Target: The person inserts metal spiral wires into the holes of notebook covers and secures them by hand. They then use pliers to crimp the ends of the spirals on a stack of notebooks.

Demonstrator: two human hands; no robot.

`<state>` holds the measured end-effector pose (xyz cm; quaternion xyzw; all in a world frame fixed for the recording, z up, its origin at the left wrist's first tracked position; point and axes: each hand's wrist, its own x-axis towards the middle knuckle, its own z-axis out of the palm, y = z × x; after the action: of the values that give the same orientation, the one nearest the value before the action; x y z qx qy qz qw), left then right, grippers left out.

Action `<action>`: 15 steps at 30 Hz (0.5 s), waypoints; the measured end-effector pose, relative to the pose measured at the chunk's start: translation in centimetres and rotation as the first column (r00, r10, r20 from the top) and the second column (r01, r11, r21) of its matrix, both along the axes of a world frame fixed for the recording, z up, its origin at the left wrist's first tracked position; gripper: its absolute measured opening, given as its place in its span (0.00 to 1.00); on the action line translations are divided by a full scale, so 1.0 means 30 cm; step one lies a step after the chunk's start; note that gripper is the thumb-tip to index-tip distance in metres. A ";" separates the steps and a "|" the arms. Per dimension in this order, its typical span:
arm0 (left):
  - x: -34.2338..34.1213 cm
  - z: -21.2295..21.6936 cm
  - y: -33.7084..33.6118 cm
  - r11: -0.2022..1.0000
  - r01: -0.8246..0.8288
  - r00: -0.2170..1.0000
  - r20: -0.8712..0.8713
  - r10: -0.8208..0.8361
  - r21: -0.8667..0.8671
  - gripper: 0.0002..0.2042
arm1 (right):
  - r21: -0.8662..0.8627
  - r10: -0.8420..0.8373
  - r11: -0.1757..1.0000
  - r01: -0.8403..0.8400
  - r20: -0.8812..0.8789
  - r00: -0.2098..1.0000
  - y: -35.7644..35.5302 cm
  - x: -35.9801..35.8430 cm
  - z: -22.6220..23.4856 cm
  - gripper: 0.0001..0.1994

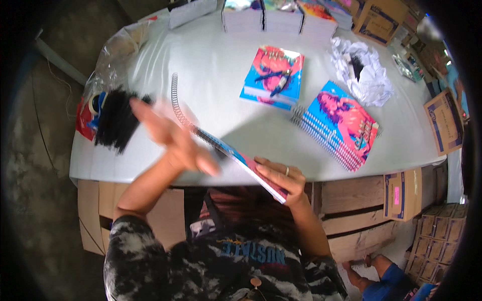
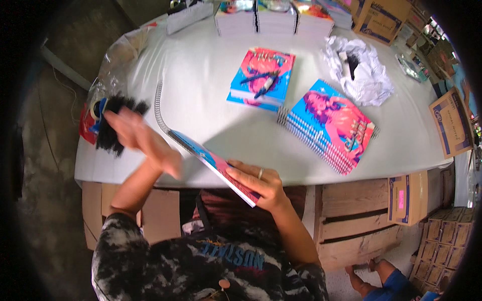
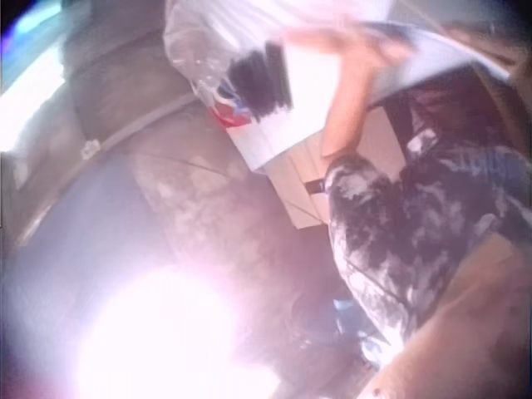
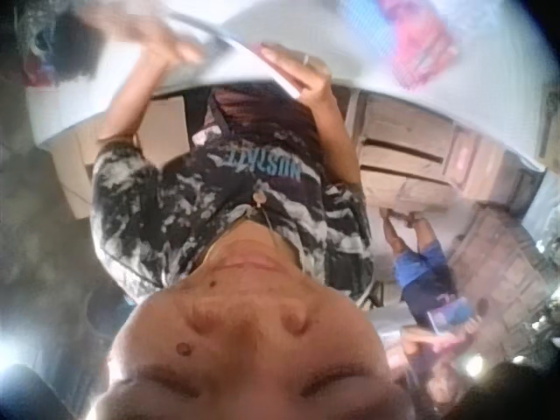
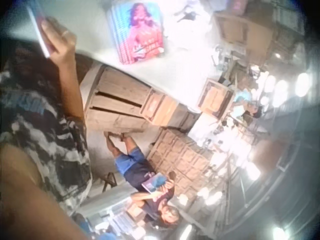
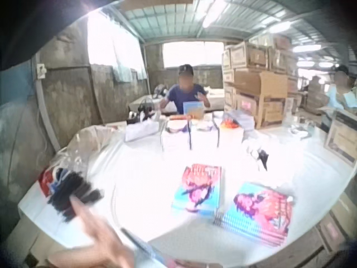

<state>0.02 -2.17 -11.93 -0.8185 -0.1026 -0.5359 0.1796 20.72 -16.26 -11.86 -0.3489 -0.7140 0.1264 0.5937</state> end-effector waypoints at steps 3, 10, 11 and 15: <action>0.008 -0.056 -0.021 0.954 -0.091 0.991 -0.117 0.060 -0.284 0.55 | 0.021 -0.015 1.000 0.015 0.005 1.000 -0.001 -0.010 -0.016 0.17; -0.001 -0.029 0.046 0.999 -0.020 0.986 0.163 0.024 -0.026 0.56 | -0.001 -0.018 1.000 0.018 -0.003 1.000 -0.008 -0.020 -0.024 0.18; 0.032 -0.073 0.070 0.993 -0.021 0.981 0.189 0.043 -0.114 0.57 | 0.007 -0.017 1.000 0.017 0.007 1.000 -0.002 -0.032 -0.021 0.18; -0.008 -0.105 -0.135 0.980 0.182 0.917 -0.346 -0.198 -0.077 0.57 | 0.024 -0.015 1.000 0.015 -0.028 0.999 0.018 -0.001 -0.023 0.15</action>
<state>-0.22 -6.22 -15.08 -0.9108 -0.0005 -0.3935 0.1244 20.69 -15.72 -12.56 -0.3454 -0.7045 0.1183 0.6086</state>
